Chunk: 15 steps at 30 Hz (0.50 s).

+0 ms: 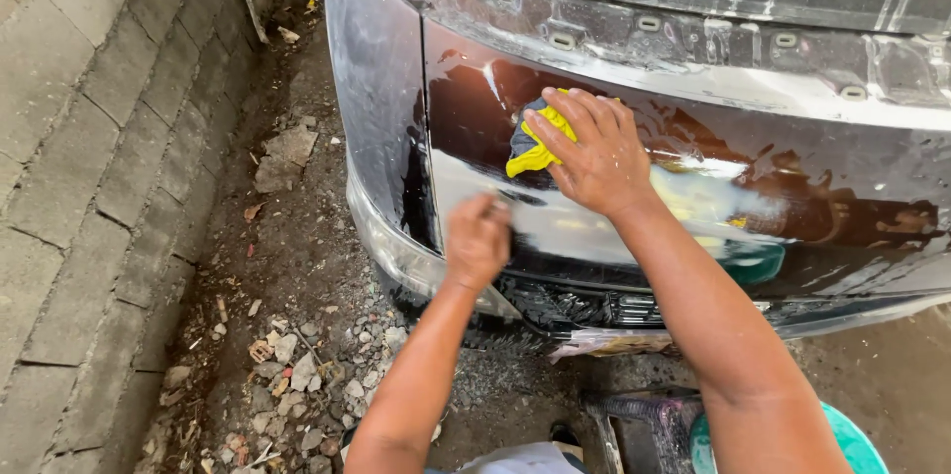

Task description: Sanding and smoothing down automotive body filler on a car panel with a sanding block and water.

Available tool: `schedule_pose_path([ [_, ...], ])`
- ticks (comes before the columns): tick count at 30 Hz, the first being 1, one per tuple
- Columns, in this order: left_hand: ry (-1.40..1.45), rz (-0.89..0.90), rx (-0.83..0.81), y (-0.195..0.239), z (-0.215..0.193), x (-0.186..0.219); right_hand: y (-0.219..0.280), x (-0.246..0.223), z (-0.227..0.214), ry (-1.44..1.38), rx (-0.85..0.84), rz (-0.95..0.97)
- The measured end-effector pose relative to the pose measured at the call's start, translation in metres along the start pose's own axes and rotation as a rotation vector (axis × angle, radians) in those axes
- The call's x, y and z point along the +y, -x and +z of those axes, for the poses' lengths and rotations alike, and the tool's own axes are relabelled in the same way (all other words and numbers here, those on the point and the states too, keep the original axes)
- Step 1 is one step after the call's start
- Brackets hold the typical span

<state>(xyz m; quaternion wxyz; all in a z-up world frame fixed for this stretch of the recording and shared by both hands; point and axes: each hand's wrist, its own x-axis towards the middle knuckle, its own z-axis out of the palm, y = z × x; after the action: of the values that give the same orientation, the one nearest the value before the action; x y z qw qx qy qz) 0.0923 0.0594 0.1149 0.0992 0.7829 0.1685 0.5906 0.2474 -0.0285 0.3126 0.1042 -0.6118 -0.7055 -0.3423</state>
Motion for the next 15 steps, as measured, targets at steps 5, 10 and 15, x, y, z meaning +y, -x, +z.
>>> schedule_pose_path([
  [5, -0.088, -0.264, 0.26, -0.022, -0.009, -0.007, 0.0, -0.002, -0.001, 0.009, 0.004, 0.004],
  [10, 0.015, 0.083, -0.001, 0.013, 0.025, 0.047, 0.001, -0.001, 0.001, -0.012, 0.008, 0.0],
  [15, -0.009, 0.023, -0.022, -0.007, -0.005, -0.004, 0.001, -0.002, 0.002, -0.005, 0.002, -0.005],
])
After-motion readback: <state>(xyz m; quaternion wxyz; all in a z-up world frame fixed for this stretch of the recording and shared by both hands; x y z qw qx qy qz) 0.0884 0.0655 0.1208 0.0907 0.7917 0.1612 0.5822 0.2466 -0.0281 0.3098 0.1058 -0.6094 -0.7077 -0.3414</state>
